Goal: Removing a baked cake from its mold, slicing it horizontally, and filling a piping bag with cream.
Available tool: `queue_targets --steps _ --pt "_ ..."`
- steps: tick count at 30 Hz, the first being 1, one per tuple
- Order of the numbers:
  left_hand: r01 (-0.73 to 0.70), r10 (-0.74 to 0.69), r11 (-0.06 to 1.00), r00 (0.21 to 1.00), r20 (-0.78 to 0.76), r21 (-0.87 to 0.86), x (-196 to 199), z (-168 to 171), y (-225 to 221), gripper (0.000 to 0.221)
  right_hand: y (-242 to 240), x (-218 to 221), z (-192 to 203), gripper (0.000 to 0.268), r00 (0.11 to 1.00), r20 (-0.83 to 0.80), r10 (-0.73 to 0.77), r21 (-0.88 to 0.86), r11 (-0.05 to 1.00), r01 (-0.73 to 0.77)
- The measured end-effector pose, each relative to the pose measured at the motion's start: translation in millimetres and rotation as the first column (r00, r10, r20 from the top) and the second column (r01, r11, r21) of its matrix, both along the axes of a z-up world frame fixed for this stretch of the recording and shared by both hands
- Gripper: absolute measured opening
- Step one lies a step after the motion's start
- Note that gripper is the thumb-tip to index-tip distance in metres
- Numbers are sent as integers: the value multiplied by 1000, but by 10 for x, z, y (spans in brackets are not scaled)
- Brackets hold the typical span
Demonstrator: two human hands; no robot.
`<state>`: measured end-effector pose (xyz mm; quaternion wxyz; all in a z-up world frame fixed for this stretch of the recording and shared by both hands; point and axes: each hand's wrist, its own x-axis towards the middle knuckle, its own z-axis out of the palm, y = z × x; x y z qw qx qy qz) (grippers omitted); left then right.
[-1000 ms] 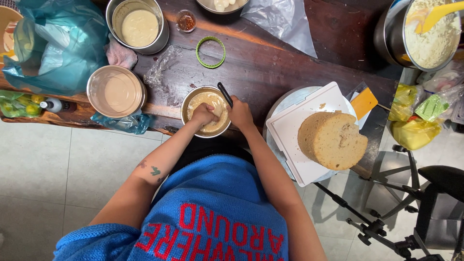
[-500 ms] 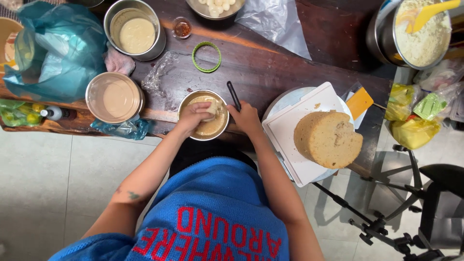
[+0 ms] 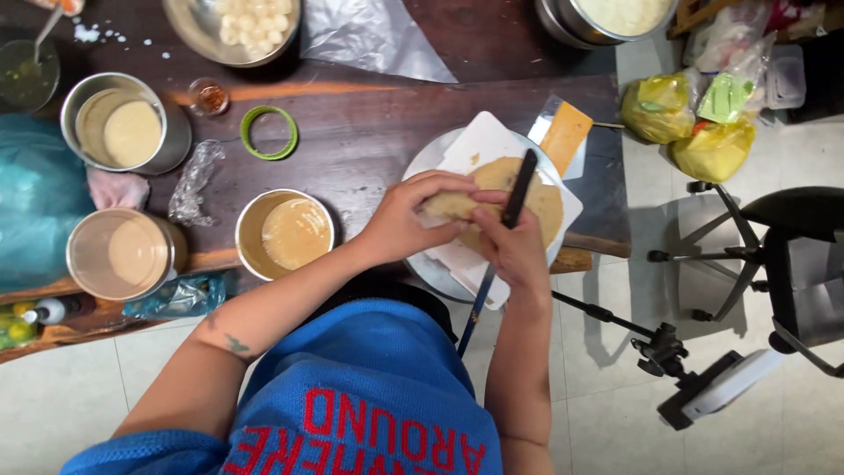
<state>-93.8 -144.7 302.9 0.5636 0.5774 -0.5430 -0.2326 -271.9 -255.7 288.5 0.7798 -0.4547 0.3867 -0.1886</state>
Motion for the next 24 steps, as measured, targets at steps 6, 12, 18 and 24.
queue_targets --steps 6,12,18,24 --pt "300 -60 944 565 -823 138 -353 -569 -782 45 -689 -488 153 32 995 -36 -93 -81 993 90" --pt "283 31 911 677 -736 299 -504 -738 -1095 47 -1178 -412 16 34 992 -97 79 -143 985 -92" --pt "55 43 895 977 -209 443 -488 -548 -1083 44 -1333 -391 -207 35 969 -201 142 -181 967 -179" --pt "-17 52 896 996 -68 444 -536 -466 -1059 41 -1447 -452 -309 38 966 -235 108 -217 963 -161"
